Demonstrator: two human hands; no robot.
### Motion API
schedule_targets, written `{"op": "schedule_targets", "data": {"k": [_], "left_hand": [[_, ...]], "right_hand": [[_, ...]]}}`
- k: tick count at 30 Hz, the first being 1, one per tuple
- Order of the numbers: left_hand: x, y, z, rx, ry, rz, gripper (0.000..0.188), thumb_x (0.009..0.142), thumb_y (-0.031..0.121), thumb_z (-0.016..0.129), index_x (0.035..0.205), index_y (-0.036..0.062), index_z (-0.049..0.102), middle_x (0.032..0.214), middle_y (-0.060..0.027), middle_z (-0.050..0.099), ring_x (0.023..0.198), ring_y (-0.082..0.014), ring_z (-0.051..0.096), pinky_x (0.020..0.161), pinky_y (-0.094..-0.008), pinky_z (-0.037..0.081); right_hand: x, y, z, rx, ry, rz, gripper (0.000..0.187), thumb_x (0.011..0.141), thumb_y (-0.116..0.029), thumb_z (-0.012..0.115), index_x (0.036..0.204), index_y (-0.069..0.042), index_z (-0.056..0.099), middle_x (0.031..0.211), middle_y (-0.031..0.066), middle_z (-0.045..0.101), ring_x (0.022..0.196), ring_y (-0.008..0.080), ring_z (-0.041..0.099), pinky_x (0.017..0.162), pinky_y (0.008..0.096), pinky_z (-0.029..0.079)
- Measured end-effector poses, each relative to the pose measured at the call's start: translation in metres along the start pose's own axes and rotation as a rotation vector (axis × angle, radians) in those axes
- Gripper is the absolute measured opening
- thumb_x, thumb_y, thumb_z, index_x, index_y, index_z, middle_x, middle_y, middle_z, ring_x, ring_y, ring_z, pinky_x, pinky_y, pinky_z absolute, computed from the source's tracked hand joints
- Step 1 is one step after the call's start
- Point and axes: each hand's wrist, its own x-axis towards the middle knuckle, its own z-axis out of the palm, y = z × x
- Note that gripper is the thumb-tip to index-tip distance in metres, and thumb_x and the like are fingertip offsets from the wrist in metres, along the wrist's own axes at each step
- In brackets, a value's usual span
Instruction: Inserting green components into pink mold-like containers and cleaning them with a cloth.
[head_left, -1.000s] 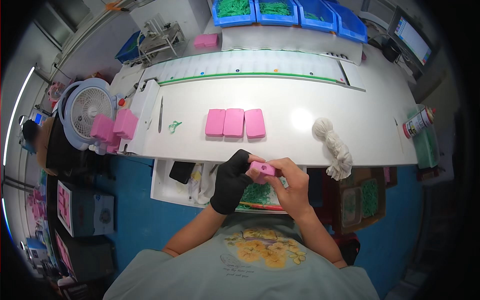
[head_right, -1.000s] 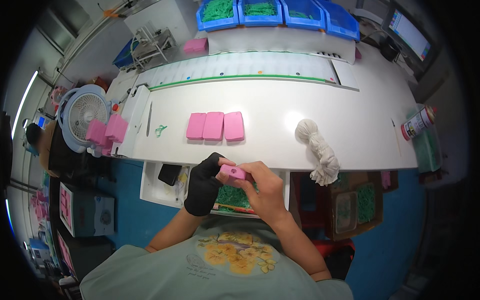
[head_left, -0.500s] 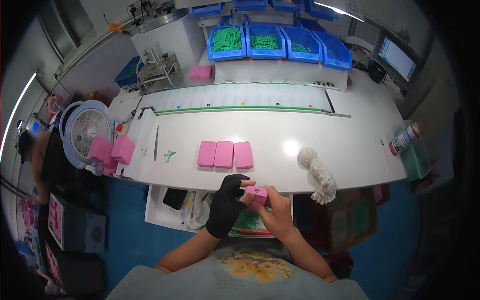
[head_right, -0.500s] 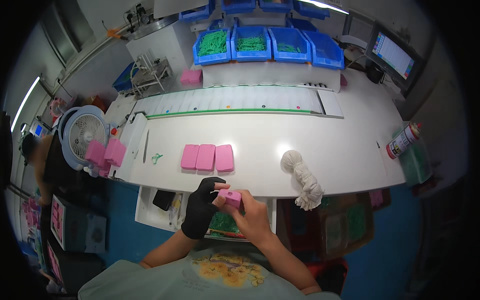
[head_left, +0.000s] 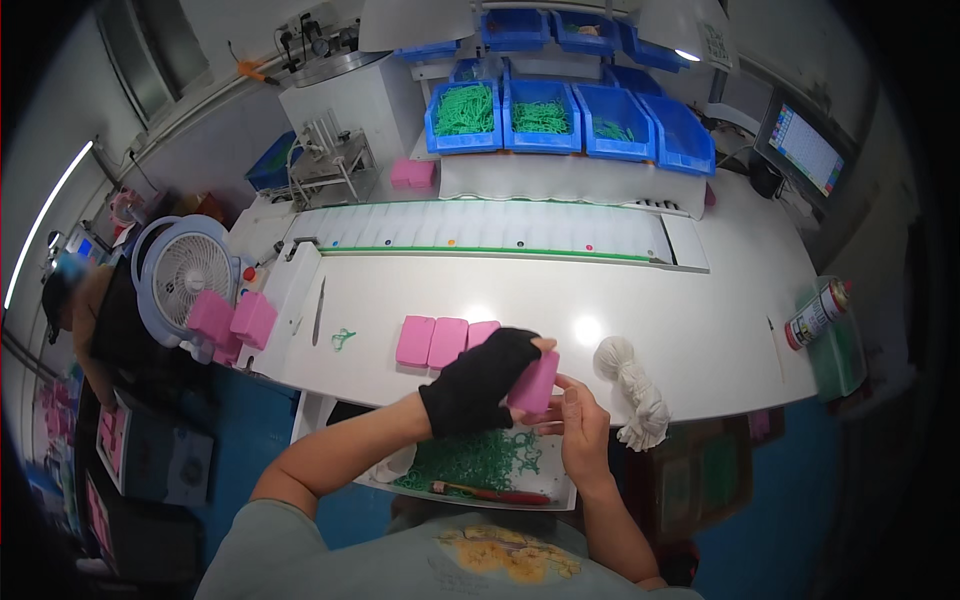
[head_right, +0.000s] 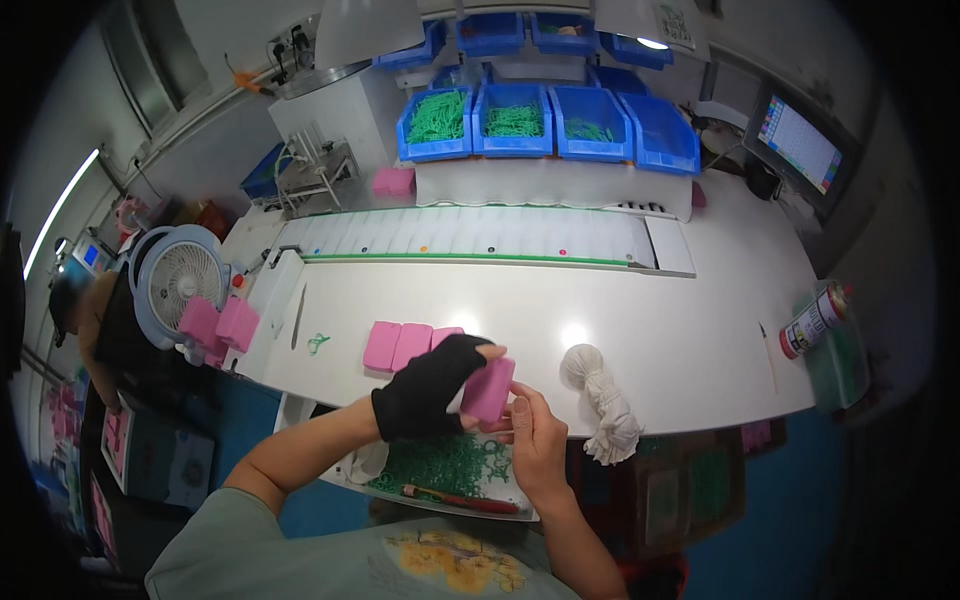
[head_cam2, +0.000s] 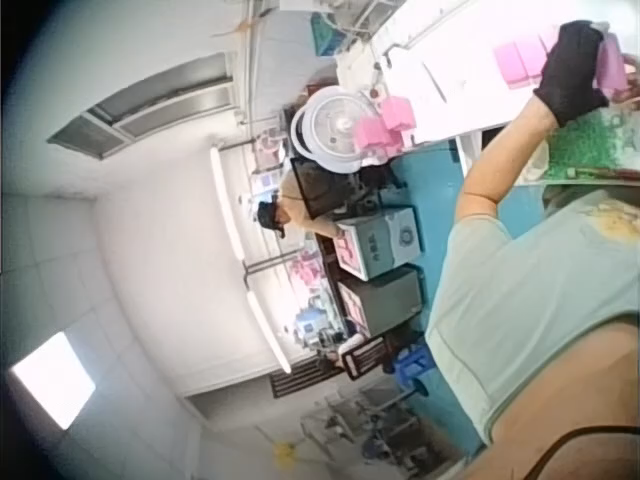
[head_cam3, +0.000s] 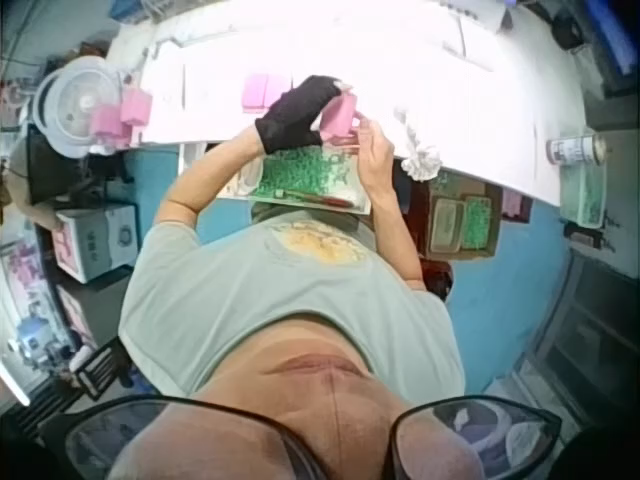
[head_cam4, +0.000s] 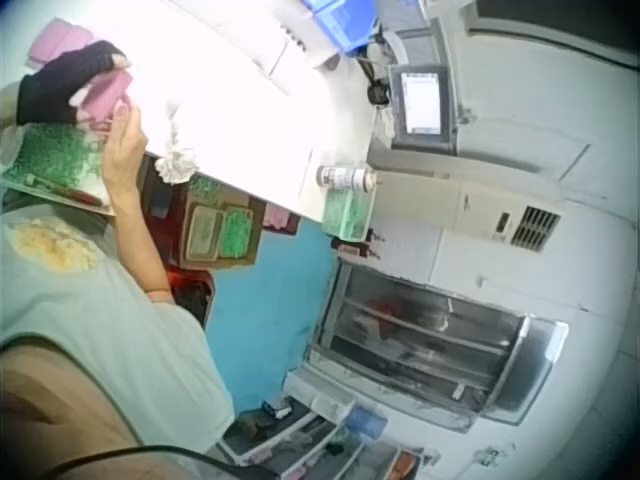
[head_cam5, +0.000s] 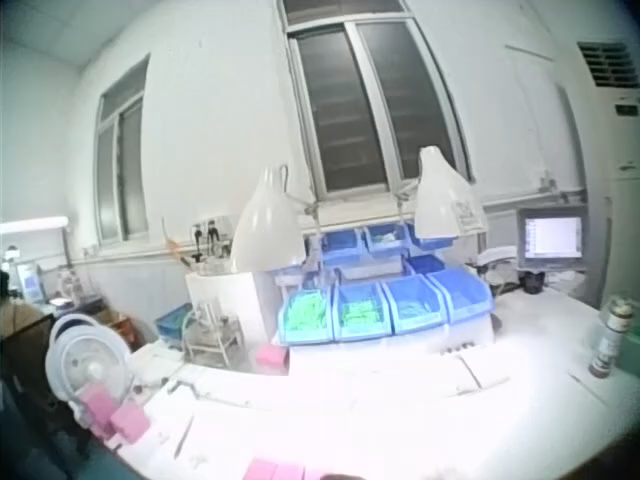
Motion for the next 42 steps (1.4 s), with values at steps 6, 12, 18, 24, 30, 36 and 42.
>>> {"op": "schedule_targets", "data": {"k": [6, 12, 18, 24, 30, 36, 42], "left_hand": [[0.093, -0.137, -0.057, 0.055, -0.018, -0.405, 0.072, 0.065, 0.013, 0.083, 0.126, 0.0069, 0.045, 0.125, -0.0149, 0.053, 0.122, -0.0293, 0.05, 0.102, -0.0377, 0.04], [0.121, -0.202, -0.07, 0.188, -0.033, -0.472, 0.064, 0.069, 0.016, 0.08, 0.124, 0.0063, 0.048, 0.125, -0.0172, 0.056, 0.12, -0.0314, 0.053, 0.101, -0.0377, 0.042], [0.108, -0.196, -0.08, 0.338, 0.078, -0.558, 0.081, 0.07, 0.024, 0.08, 0.135, 0.0011, 0.039, 0.135, -0.0218, 0.047, 0.127, -0.0359, 0.046, 0.106, -0.0398, 0.038], [0.061, -0.086, -0.057, 0.637, -0.113, -0.562, 0.08, 0.077, 0.063, 0.066, 0.108, -0.0101, 0.061, 0.135, -0.0298, 0.044, 0.132, -0.0394, 0.039, 0.102, -0.0458, 0.041], [0.0, -0.028, 0.018, 0.712, 0.032, -0.286, 0.075, 0.068, 0.058, 0.073, 0.104, -0.0056, 0.061, 0.122, -0.0284, 0.051, 0.126, -0.0449, 0.039, 0.099, -0.0487, 0.042], [-0.027, 0.011, 0.043, 0.213, 0.096, -0.292, 0.05, 0.075, 0.018, 0.075, 0.121, 0.0076, 0.058, 0.11, -0.014, 0.059, 0.107, -0.0308, 0.056, 0.091, -0.0411, 0.047], [-0.052, 0.024, 0.041, -0.237, 0.338, -0.221, 0.066, 0.073, -0.002, 0.07, 0.134, 0.0057, 0.047, 0.127, -0.0134, 0.057, 0.12, -0.0265, 0.055, 0.104, -0.0362, 0.042]], "right_hand": [[0.007, 0.015, -0.02, -0.097, -0.004, -0.007, 0.03, 0.102, -0.019, 0.046, 0.114, 0.007, 0.055, 0.092, 0.0156, 0.07, 0.08, 0.0181, 0.07, 0.067, 0.0264, 0.055], [0.007, 0.019, -0.023, -0.09, -0.015, -0.039, 0.018, 0.098, -0.008, 0.051, 0.108, 0.007, 0.056, 0.09, 0.0155, 0.069, 0.077, 0.0179, 0.07, 0.066, 0.0258, 0.056], [0.008, 0.02, -0.023, -0.14, -0.018, -0.069, 0.016, 0.097, -0.005, 0.053, 0.106, 0.007, 0.055, 0.089, 0.0155, 0.069, 0.075, 0.0176, 0.07, 0.064, 0.0257, 0.057], [0.01, 0.024, -0.025, -0.161, 0.004, -0.14, 0.014, 0.096, -0.004, 0.053, 0.106, 0.006, 0.056, 0.087, 0.0146, 0.069, 0.074, 0.0166, 0.07, 0.064, 0.0258, 0.057], [0.008, 0.022, -0.019, -0.151, 0.028, -0.138, 0.013, 0.097, -0.004, 0.052, 0.103, 0.006, 0.058, 0.086, 0.0133, 0.069, 0.072, 0.015, 0.069, 0.063, 0.0249, 0.056], [0.004, 0.018, -0.017, 0.083, 0.08, -0.045, 0.02, 0.1, -0.012, 0.049, 0.102, 0.005, 0.058, 0.087, 0.013, 0.068, 0.074, 0.0159, 0.068, 0.066, 0.0246, 0.056], [-0.012, -0.002, 0.001, 0.123, -0.131, 0.153, 0.042, 0.102, -0.032, 0.048, 0.122, 0.004, 0.053, 0.11, 0.0145, 0.063, 0.1, 0.0212, 0.066, 0.079, 0.03, 0.057]]}}
